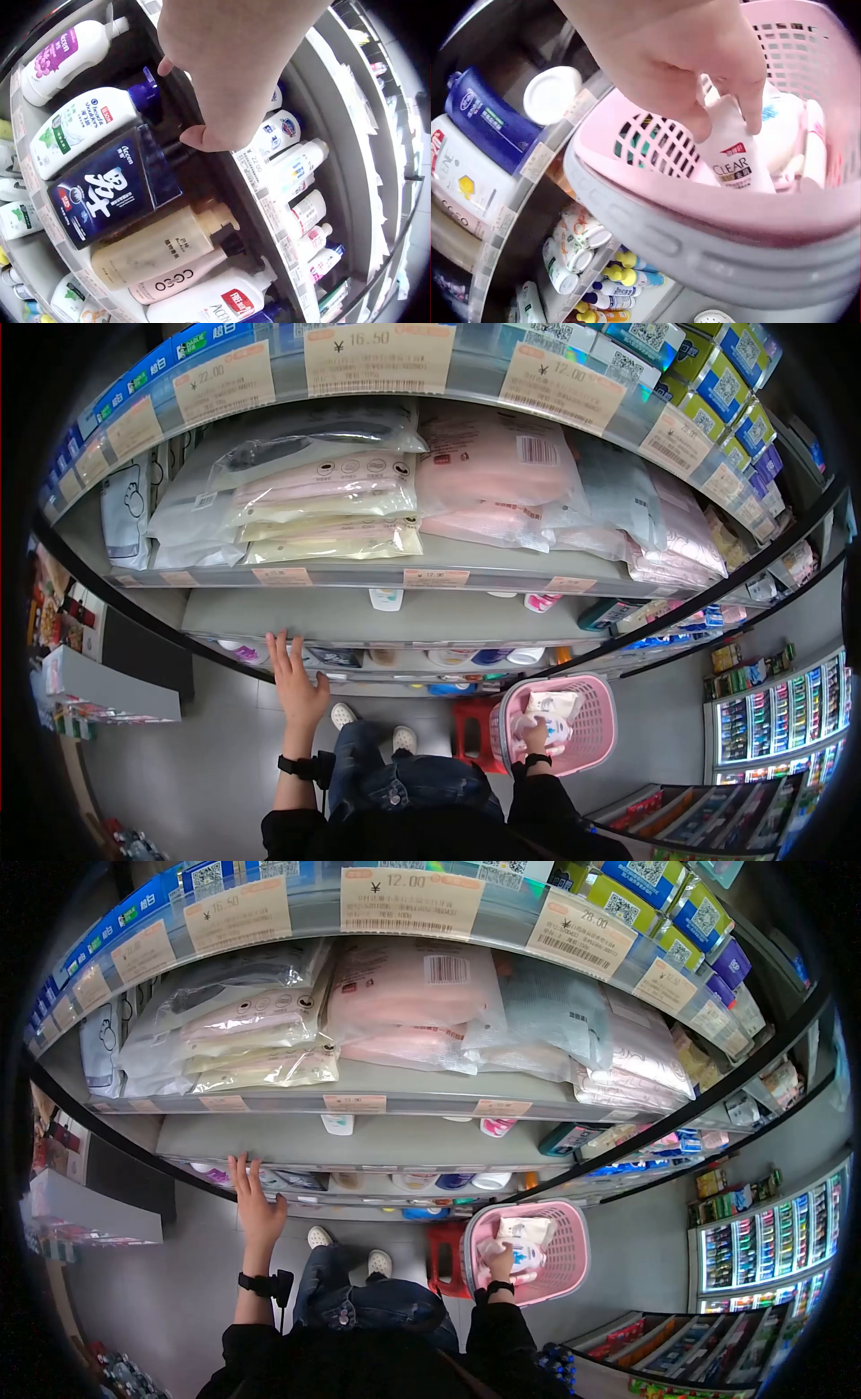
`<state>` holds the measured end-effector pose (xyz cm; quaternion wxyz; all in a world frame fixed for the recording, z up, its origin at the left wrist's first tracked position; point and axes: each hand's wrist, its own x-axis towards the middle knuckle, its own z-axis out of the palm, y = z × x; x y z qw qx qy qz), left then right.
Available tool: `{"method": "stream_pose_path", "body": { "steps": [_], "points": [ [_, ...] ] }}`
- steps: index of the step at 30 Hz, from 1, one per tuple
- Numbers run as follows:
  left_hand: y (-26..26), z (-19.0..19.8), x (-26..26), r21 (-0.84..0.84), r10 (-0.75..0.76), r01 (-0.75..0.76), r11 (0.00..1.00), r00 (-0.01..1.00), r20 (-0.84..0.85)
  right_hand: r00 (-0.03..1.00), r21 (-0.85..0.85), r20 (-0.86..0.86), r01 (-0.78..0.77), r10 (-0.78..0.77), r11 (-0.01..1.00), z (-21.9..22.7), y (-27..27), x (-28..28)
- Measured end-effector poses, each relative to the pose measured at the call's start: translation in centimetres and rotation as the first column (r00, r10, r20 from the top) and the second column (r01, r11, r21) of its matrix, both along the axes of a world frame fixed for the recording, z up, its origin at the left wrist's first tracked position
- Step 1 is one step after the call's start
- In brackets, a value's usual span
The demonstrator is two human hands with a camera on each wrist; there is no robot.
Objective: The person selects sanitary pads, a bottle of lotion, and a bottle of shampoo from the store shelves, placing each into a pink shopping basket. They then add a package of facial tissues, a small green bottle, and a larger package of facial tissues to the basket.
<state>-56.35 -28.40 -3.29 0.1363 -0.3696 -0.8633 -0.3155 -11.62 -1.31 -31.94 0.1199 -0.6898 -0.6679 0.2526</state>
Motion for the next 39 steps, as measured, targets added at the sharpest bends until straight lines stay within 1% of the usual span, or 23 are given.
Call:
{"method": "stream_pose_path", "body": {
  "steps": [2, 3, 5, 6, 7, 8, 10, 14, 15, 16, 20, 22, 23, 24, 27, 30, 31, 32, 34, 35, 37, 38, 39],
  "points": [
    [0.0, 0.0, 0.0, 0.001, -0.001, 0.001, 1.0, 1.0, 0.002, 0.994, 0.284, -0.102, -0.002, 0.032, 0.959, 1.5, 1.5, -1.7],
    [0.1, 0.0, 0.0, -0.001, 0.001, -0.001, 1.0, 1.0, 0.0, 0.994, 0.286, -0.104, -0.003, 0.034, 0.958, 3.2, 2.1, -3.1],
    [0.1, 0.0, 0.0, -0.002, 0.004, -0.004, 1.0, 1.0, -0.005, 0.927, 0.487, -0.348, 0.051, 0.14, 0.872, 11.2, 1.4, -8.2],
    [0.1, 0.0, 0.1, -0.002, 0.005, -0.005, 1.0, 1.0, 0.002, 0.864, 0.588, -0.438, 0.067, 0.248, 0.806, 16.1, 0.3, -11.2],
    [0.1, 0.0, 0.1, -0.003, 0.007, -0.007, 1.0, 1.0, 0.01, 0.852, 0.582, -0.428, 0.006, 0.301, 0.813, 19.1, -0.4, -12.9],
    [0.1, 0.0, 0.1, -0.001, 0.01, -0.01, 1.0, 1.0, 0.007, 0.849, 0.584, -0.431, 0.005, 0.305, 0.812, 21.3, -1.0, -14.7],
    [0.0, 0.1, 0.1, -0.002, 0.009, -0.008, 1.0, 1.0, 0.015, 0.759, 0.754, -0.368, -0.095, 0.537, 0.65, 25.1, -2.3, -18.2],
    [-0.3, 0.3, 0.2, -0.001, 0.016, -0.016, 1.0, 1.0, 0.022, 0.56, 0.779, -0.441, -0.149, 0.702, 0.609, 31.4, -5.2, -25.8],
    [-0.3, 0.4, 0.1, -0.003, 0.005, -0.005, 1.0, 1.0, 0.026, 0.513, 0.751, -0.482, -0.174, 0.71, 0.637, 32.6, -5.8, -27.5],
    [-0.5, 0.4, 0.1, -0.004, -0.004, 0.004, 1.0, 1.0, 0.031, 0.466, 0.723, -0.522, -0.203, 0.714, 0.661, 33.4, -6.3, -29.1],
    [-1.0, 0.4, -0.2, -0.008, 0.0, 0.0, 1.0, 1.0, 0.022, 0.426, 0.697, -0.559, -0.224, 0.711, 0.682, 35.3, -8.0, -34.2],
    [-1.3, 0.4, -0.5, -0.013, -0.052, 0.052, 0.999, 0.997, 0.061, 0.534, 0.757, -0.435, -0.218, 0.725, 0.615, 36.0, -8.3, -36.0],
    [-1.5, 0.2, -0.7, -0.029, -0.044, 0.045, 0.999, 0.998, 0.036, 0.58, 0.826, -0.367, -0.156, 0.727, 0.541, 37.2, -8.5, -36.8],
    [-1.7, 0.1, -0.8, -0.022, -0.035, 0.035, 0.999, 0.999, 0.038, 0.573, 0.83, -0.361, -0.163, 0.736, 0.534, 37.5, -8.6, -37.3],
    [-1.9, 0.7, -1.0, -0.045, -0.063, 0.066, 0.997, 0.996, 0.065, 0.505, 0.785, -0.407, -0.232, 0.761, 0.574, 37.8, -8.0, -38.5],
    [-2.4, 0.6, -1.5, -0.049, -0.093, 0.097, 0.994, 0.993, 0.075, 0.537, 0.785, -0.39, -0.232, 0.749, 0.575, 36.7, -7.5, -38.7],
    [-2.5, 0.7, -1.6, -0.055, -0.097, 0.102, 0.993, 0.99, 0.099, 0.561, 0.777, -0.414, -0.192, 0.717, 0.599, 37.8, -8.3, -38.5],
    [-2.6, 0.8, -1.7, -0.047, -0.105, 0.109, 0.993, 0.99, 0.091, 0.564, 0.784, -0.411, -0.183, 0.717, 0.593, 38.0, -8.7, -38.3],
    [-2.8, 0.9, -2.1, -0.116, -0.113, 0.125, 0.985, 0.988, 0.103, 0.602, 0.734, -0.518, -0.052, 0.607, 0.677, 38.0, -9.6, -37.9],
    [-2.9, 0.7, -2.3, -0.128, -0.115, 0.125, 0.984, 0.99, 0.082, 0.603, 0.74, -0.523, -0.03, 0.603, 0.672, 38.0, -9.8, -37.7],
    [-3.0, 0.8, -2.6, -0.138, -0.136, 0.142, 0.98, 0.989, 0.05, 0.5, 0.657, -0.671, 0.057, 0.548, 0.752, 37.8, -10.3, -37.3],
    [-3.1, 0.7, -2.8, -0.155, -0.144, 0.148, 0.977, 0.989, 0.036, 0.502, 0.658, -0.678, 0.089, 0.536, 0.748, 37.7, -10.4, -36.8],
    [-3.1, 0.2, -3.0, -0.15, -0.149, 0.148, 0.978, 0.989, 0.002, 0.545, 0.671, -0.631, 0.025, 0.553, 0.741, 37.5, -10.5, -36.0]
  ]
}}
